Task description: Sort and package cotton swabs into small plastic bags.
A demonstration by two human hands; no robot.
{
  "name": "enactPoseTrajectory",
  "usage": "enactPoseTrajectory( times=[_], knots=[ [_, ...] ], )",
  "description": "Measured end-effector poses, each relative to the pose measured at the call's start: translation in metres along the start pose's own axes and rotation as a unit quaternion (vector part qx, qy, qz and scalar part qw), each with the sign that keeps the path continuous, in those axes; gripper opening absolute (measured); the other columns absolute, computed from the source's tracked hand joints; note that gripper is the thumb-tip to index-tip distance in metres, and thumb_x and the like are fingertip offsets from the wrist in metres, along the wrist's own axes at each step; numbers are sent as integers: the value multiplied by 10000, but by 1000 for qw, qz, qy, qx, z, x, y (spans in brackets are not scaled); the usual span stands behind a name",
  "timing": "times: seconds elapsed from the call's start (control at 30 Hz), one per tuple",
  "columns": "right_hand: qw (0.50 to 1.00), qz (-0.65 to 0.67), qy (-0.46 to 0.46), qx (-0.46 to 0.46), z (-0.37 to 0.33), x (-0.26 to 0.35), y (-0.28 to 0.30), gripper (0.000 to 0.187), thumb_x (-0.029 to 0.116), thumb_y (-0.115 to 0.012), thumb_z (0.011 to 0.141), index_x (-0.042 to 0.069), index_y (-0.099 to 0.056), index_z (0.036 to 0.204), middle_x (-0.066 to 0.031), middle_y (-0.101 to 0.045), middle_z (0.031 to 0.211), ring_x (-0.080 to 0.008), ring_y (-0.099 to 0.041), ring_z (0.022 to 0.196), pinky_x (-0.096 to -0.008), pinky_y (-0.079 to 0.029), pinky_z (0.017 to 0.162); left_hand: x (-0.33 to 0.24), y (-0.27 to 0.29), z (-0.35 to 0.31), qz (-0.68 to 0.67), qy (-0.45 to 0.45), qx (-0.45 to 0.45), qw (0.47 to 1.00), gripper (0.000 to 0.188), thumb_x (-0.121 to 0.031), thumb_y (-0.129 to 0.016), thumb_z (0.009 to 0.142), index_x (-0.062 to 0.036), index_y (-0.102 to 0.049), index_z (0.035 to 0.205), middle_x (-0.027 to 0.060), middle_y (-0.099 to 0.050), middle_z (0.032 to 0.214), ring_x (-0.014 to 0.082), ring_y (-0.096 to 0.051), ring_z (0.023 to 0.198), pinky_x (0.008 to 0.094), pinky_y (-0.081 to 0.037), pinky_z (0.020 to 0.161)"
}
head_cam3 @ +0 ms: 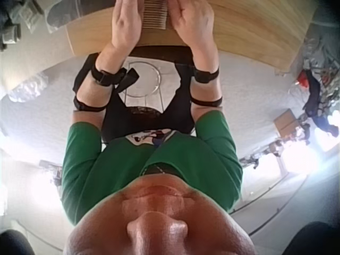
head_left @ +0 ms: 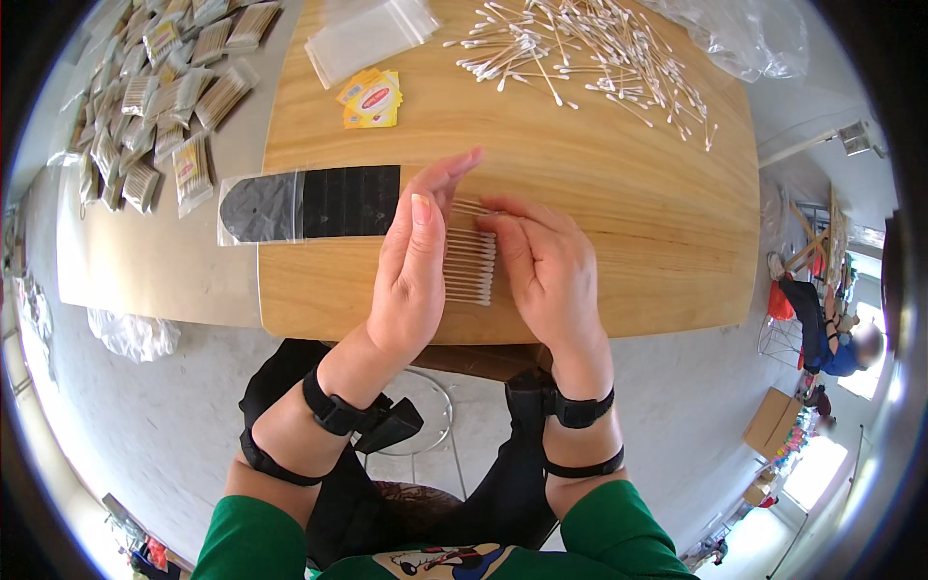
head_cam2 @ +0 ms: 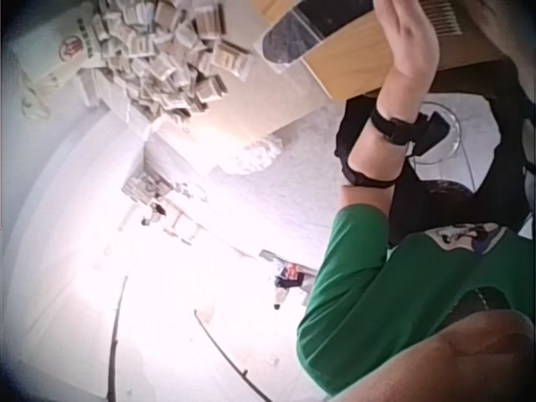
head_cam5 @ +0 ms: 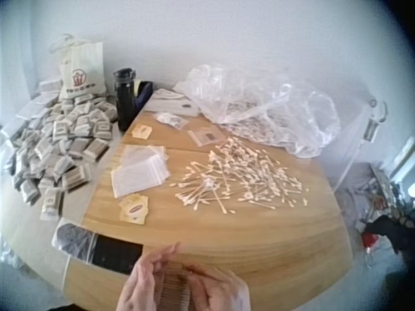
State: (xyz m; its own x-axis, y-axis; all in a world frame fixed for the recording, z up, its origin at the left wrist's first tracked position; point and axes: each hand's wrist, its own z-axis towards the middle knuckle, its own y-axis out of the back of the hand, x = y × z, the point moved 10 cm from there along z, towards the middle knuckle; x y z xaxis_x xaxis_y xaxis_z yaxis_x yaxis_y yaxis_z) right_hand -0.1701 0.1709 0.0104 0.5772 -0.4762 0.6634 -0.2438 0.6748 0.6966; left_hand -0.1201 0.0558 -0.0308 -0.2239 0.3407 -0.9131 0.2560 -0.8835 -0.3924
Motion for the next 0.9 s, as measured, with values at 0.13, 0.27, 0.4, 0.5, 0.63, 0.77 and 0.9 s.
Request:
enactPoseTrajectory(
  times=[0.13,0.27,0.4,0.5,0.63,0.77,0.9],
  knots=[
    [999,-21,-27,-31,-2,-18,19,184,142,-638,993,18,-764,944,-105,-760,1042,-332,-695,906,-397,-548,794,-2,-4,1,-9,-6,3,1000,568,-396,-254,1151,33,-413,1487,181,-444,1547,269,-359,1487,412,-210,1263],
    [991,-38,-111,-66,-6,-41,41,184,155,-636,995,35,-769,955,-109,-752,1092,-349,-692,936,-430,-541,814,2,-6,2,-18,-4,10,1000,566,-393,-257,1151,35,-410,1488,181,-444,1546,272,-350,1493,413,-208,1265],
    [991,-126,-15,34,-23,12,3,384,199,-686,932,14,-665,1268,-203,-622,1351,-406,-596,1210,-491,-473,1016,7,5,-1,-27,-9,-6,1000,540,-373,-287,1152,32,-424,1482,175,-464,1532,274,-371,1480,408,-232,1255],
    [984,-153,27,88,-39,34,-21,611,230,-711,899,-40,-541,1420,-255,-523,1475,-415,-485,1385,-525,-369,1157,4,-2,0,-35,-4,-20,999,519,-359,-300,1153,27,-448,1467,166,-499,1506,264,-395,1465,396,-251,1244],
    [967,-224,26,115,-43,32,-38,681,248,-700,904,-74,-484,1464,-250,-469,1542,-396,-410,1474,-548,-287,1223,1,-1,-1,-7,27,5,1000,520,-344,-288,1152,33,-385,1497,201,-423,1562,286,-320,1520,430,-180,1277],
    [957,-256,19,133,-39,30,-45,675,262,-666,935,-60,-455,1490,-232,-451,1562,-373,-395,1485,-549,-283,1223,-11,26,4,91,35,-53,994,302,-193,-510,1103,17,-585,1306,124,-647,1288,200,-582,1238,332,-436,1077],
    [951,-275,31,139,-30,30,-54,641,268,-602,986,-53,-427,1512,-219,-424,1586,-360,-365,1502,-538,-257,1236,-71,75,24,565,-60,-84,819,158,-158,-735,895,-38,-633,883,146,-653,902,336,-682,887,439,-541,718]
  ],
)
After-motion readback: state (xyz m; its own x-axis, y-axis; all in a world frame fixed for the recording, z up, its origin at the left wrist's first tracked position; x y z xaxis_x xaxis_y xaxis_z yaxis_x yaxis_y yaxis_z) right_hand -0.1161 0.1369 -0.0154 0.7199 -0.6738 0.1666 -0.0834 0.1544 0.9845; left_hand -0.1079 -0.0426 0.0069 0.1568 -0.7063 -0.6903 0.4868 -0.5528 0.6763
